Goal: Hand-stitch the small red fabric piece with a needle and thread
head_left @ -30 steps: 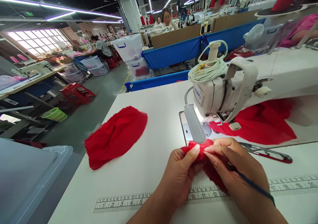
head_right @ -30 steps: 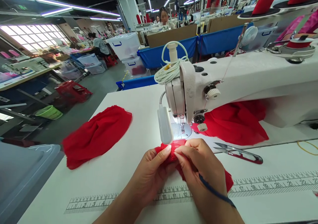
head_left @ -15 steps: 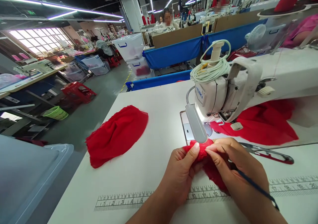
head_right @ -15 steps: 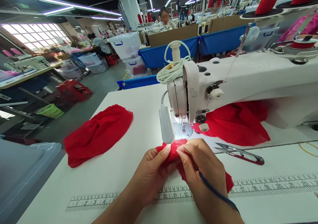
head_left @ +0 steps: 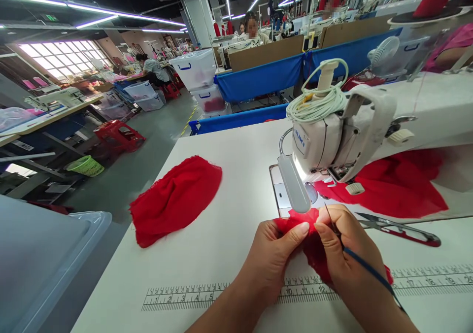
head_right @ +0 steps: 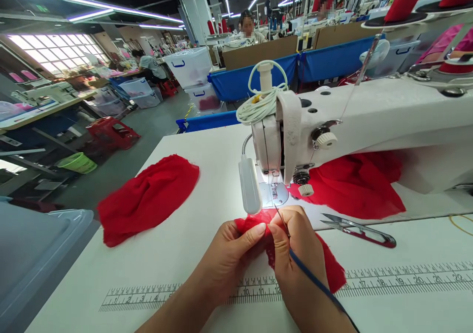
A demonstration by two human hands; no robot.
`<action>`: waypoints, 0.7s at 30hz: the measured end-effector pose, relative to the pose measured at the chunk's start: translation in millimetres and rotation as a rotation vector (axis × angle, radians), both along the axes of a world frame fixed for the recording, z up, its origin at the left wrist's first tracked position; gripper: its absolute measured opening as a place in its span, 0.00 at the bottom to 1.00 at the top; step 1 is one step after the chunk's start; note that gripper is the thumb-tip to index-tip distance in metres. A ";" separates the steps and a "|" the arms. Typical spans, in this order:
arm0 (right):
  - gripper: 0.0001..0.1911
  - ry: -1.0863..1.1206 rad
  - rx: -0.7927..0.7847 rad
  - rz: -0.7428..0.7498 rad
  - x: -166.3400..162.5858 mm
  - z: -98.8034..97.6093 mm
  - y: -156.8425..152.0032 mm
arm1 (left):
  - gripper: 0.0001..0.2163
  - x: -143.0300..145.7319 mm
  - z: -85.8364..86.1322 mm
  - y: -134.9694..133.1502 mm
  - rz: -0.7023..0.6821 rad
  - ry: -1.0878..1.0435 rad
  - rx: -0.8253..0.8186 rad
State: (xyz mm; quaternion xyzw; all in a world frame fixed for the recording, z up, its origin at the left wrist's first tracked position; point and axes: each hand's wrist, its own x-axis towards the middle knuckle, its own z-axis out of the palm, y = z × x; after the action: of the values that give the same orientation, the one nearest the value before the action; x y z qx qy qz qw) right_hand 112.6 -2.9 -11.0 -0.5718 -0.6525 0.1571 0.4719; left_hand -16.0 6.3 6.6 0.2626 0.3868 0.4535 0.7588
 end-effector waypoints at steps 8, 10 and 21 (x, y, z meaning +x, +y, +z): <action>0.10 0.022 0.030 -0.006 -2.8 5.5 -6.8 | 0.09 -0.2 2.0 0.9 0.037 -0.058 -0.057; 0.10 0.006 0.022 0.022 1.3 9.3 -10.2 | 0.09 -0.6 2.1 1.0 0.054 -0.066 -0.074; 0.07 -0.124 0.020 0.075 45.9 6.5 -27.6 | 0.08 -4.4 -1.6 3.1 0.103 -0.076 -0.139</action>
State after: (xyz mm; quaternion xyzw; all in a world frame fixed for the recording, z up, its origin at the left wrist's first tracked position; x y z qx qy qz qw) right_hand 158.5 -30.5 -4.5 -0.5510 -0.7028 0.1325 0.4300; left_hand -20.4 9.4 5.0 0.1717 0.4015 0.4738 0.7648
